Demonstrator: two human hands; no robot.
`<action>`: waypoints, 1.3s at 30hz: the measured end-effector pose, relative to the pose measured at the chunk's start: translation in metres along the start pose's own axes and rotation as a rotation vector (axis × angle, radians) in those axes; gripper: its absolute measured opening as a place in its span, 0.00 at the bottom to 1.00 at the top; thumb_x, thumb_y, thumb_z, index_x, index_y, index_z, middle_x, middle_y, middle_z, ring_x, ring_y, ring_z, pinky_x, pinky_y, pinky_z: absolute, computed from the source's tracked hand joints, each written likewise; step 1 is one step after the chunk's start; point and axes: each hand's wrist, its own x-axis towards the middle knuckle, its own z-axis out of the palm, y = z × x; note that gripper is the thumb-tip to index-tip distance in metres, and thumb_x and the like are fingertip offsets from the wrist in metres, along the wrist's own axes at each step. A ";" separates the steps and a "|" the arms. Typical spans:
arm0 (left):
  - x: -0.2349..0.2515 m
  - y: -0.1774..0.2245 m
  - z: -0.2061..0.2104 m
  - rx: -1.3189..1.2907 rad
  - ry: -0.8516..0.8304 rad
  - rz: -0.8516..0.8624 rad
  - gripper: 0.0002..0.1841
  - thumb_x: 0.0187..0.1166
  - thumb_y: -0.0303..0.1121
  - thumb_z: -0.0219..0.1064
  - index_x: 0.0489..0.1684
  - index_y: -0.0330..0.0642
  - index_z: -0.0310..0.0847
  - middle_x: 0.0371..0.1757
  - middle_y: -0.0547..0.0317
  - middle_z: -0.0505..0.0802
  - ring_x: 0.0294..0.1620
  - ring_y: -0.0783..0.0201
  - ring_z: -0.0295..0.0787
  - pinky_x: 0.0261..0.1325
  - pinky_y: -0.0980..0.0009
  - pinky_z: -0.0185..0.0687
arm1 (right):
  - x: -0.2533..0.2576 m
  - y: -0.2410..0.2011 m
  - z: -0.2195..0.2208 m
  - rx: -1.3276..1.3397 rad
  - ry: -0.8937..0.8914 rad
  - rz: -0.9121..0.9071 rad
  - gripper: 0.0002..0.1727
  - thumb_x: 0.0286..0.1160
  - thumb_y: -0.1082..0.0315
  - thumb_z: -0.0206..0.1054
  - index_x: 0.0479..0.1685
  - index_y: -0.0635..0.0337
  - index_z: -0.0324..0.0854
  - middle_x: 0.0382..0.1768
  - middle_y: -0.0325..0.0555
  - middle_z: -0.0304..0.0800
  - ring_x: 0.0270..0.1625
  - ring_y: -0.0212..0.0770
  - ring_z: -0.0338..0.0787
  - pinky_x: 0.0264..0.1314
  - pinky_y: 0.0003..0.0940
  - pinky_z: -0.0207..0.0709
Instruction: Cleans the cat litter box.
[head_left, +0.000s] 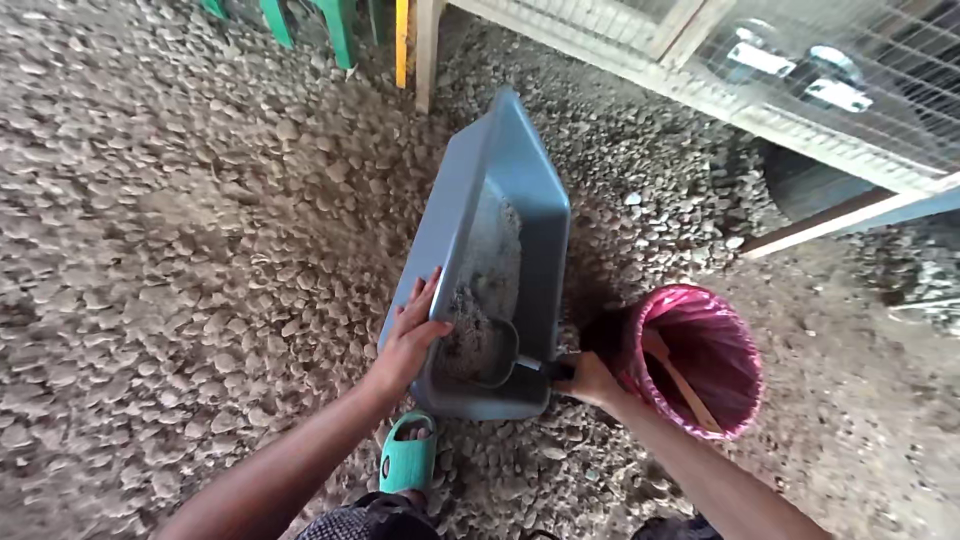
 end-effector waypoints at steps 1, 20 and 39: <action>0.000 0.000 -0.004 -0.049 0.005 -0.029 0.33 0.73 0.32 0.54 0.84 0.42 0.71 0.94 0.58 0.61 0.96 0.63 0.43 0.94 0.52 0.38 | -0.004 -0.015 0.003 0.037 -0.007 0.025 0.23 0.66 0.57 0.81 0.56 0.62 0.91 0.51 0.62 0.93 0.58 0.62 0.91 0.66 0.66 0.79; -0.099 -0.205 0.013 -0.317 0.173 -0.484 0.46 0.62 0.33 0.70 0.88 0.35 0.54 0.71 0.44 0.84 0.67 0.60 0.86 0.68 0.60 0.84 | -0.032 -0.043 0.049 0.373 0.471 0.067 0.20 0.65 0.65 0.83 0.53 0.69 0.91 0.40 0.63 0.95 0.40 0.56 0.94 0.51 0.59 0.85; -0.056 -0.170 0.003 -0.226 0.193 -0.645 0.32 0.77 0.26 0.70 0.82 0.34 0.63 0.62 0.36 0.87 0.59 0.49 0.89 0.61 0.51 0.84 | -0.043 -0.037 0.037 0.340 0.393 0.138 0.23 0.67 0.62 0.83 0.57 0.71 0.90 0.49 0.67 0.94 0.53 0.63 0.93 0.64 0.61 0.81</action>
